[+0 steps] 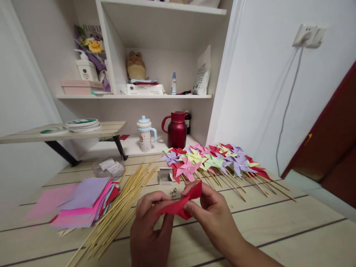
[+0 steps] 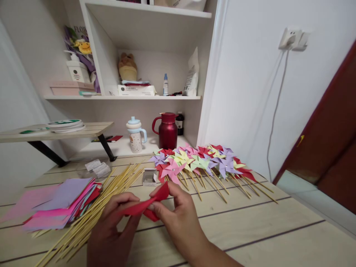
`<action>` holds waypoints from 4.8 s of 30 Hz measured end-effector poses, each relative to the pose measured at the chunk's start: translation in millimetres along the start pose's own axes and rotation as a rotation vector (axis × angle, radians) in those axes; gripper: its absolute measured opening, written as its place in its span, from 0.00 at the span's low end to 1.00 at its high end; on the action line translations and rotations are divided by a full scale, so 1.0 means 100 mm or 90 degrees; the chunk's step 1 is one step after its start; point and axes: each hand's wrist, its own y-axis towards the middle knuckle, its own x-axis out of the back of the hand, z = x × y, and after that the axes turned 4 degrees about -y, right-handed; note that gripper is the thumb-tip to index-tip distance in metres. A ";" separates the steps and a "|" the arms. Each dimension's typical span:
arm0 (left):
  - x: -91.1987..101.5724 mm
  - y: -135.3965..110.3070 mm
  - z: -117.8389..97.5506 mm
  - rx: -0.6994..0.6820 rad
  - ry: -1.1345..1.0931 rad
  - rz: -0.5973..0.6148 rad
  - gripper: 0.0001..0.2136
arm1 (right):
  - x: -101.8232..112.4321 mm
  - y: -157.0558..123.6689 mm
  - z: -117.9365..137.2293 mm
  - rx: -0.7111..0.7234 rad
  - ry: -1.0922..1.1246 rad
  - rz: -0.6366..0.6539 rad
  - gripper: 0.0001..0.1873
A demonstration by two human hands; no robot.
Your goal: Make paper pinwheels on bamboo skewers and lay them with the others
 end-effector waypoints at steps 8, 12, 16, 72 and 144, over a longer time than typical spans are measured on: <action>0.27 0.11 -0.11 -0.312 0.189 0.001 0.09 | 0.05 0.02 0.07 0.216 -0.057 -0.013 0.11; 0.22 0.10 -0.17 -0.330 0.197 -0.022 0.11 | 0.07 0.03 0.12 0.254 -0.080 0.016 0.09; 0.11 0.06 -0.15 -0.324 0.172 -0.130 0.12 | 0.08 0.05 0.17 0.283 -0.109 0.049 0.07; -0.03 -0.03 -0.03 -0.022 -0.038 0.025 0.08 | 0.09 0.08 -0.01 0.429 -0.282 0.018 0.13; 0.55 -0.05 0.36 0.249 0.568 0.471 0.08 | 0.25 0.19 -0.08 0.207 -0.111 0.038 0.05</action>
